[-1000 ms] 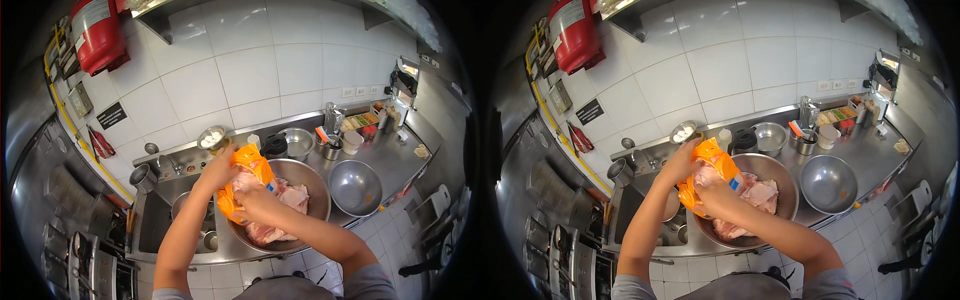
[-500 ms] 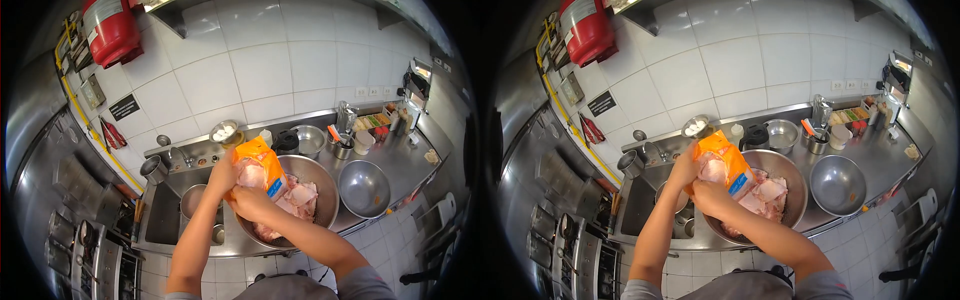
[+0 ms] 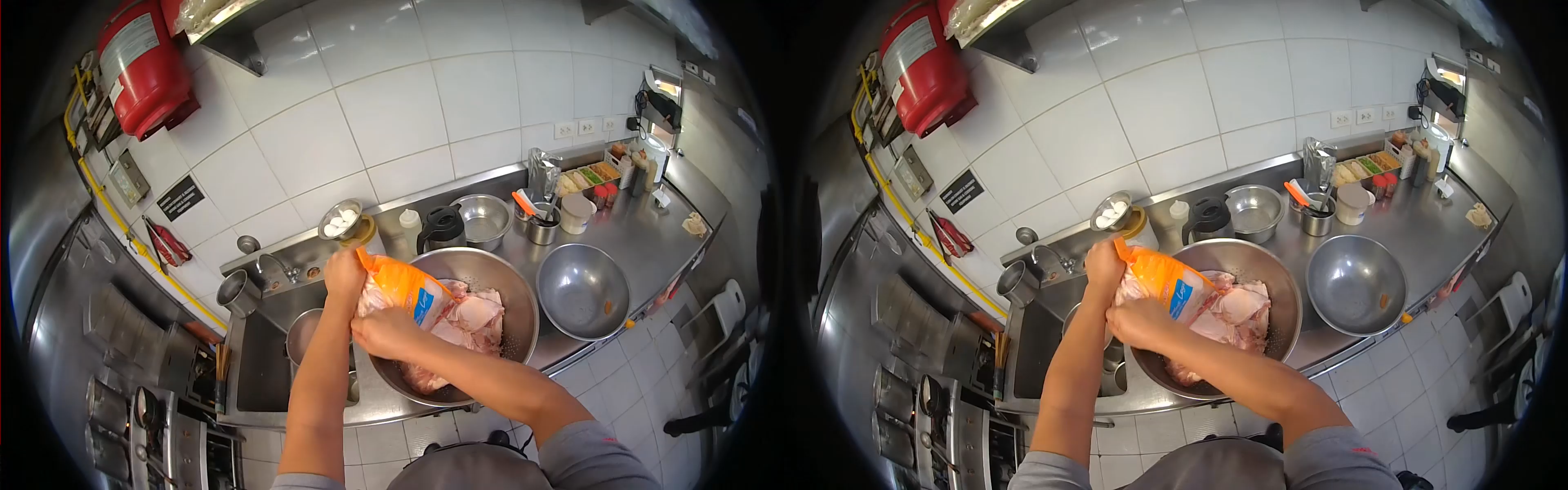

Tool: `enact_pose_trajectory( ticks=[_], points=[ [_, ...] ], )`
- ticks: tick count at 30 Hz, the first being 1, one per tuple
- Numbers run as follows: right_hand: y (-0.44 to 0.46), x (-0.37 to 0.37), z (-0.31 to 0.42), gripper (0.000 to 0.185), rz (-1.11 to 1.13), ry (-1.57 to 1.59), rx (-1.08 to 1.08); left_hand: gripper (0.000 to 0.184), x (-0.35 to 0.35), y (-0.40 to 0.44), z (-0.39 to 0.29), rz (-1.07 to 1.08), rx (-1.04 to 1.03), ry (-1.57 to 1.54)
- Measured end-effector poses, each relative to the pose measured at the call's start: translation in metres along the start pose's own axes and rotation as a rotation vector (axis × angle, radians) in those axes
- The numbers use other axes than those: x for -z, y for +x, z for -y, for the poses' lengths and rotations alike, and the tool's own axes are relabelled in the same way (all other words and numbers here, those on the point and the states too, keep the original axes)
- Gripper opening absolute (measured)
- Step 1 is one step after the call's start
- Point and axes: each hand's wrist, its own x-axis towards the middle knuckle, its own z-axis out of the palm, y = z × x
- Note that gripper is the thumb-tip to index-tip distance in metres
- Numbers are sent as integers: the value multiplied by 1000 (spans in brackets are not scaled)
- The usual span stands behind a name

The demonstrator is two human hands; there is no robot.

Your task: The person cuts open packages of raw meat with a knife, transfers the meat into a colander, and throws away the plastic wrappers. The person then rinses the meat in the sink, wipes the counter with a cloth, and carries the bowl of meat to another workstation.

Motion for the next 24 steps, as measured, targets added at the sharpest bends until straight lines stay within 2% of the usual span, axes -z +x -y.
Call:
enact_pose_trajectory(
  ticks=[3,5,7,8,9,10,11,12,13,14,15,16,17,18,19,20,21,22,23,24],
  points=[
    [-12,-8,-8,25,-50,-50,125,11,-7,-2,7,7,-33,22],
    [-21,-4,-22,27,-132,24,269,11,-3,-1,7,18,-27,22],
    [-23,11,-33,29,-155,20,321,27,16,5,-8,74,-78,15],
    [-26,19,-37,30,-185,26,362,27,27,3,-15,73,-77,13],
    [-29,29,-38,30,-181,28,361,41,45,-2,-28,74,-155,-26],
    [-31,42,-39,29,-201,-58,262,56,55,-6,-35,75,-234,-66],
    [-32,51,-41,28,-221,-146,161,56,58,-9,-36,77,-235,-67],
    [-31,57,-44,28,-224,-149,158,66,60,-12,-38,53,-344,-88],
    [-29,63,-47,25,-299,-194,44,76,61,-13,-41,25,-456,-111],
    [-28,67,-49,28,-376,-241,-69,76,61,-15,-45,19,-464,-117],
    [-28,68,-49,28,-382,-251,-71,79,61,-18,-50,47,-499,-134],
    [-26,68,-48,36,-410,-206,-125,81,60,-18,-55,73,-534,-151],
    [-24,67,-46,47,-438,-159,-178,81,59,-15,-60,67,-541,-157],
    [-21,67,-41,53,-478,-159,-193,76,58,-13,-65,-34,-562,-112],
    [-19,67,-41,53,-480,-166,-197,71,57,-12,-70,-135,-580,-67],
    [-15,66,-44,52,-528,-171,-204,71,54,-9,-73,-134,-584,-73],
    [-11,65,-46,51,-574,-173,-212,57,47,-4,-74,-87,-580,-61],
    [-7,66,-47,37,-617,-198,-233,43,40,-1,-74,-41,-575,-48],
    [-3,67,-49,37,-617,-199,-236,43,33,-1,-74,-38,-577,-50],
    [2,69,-51,29,-490,-176,-333,28,27,1,-74,20,-550,-46]
  ],
)
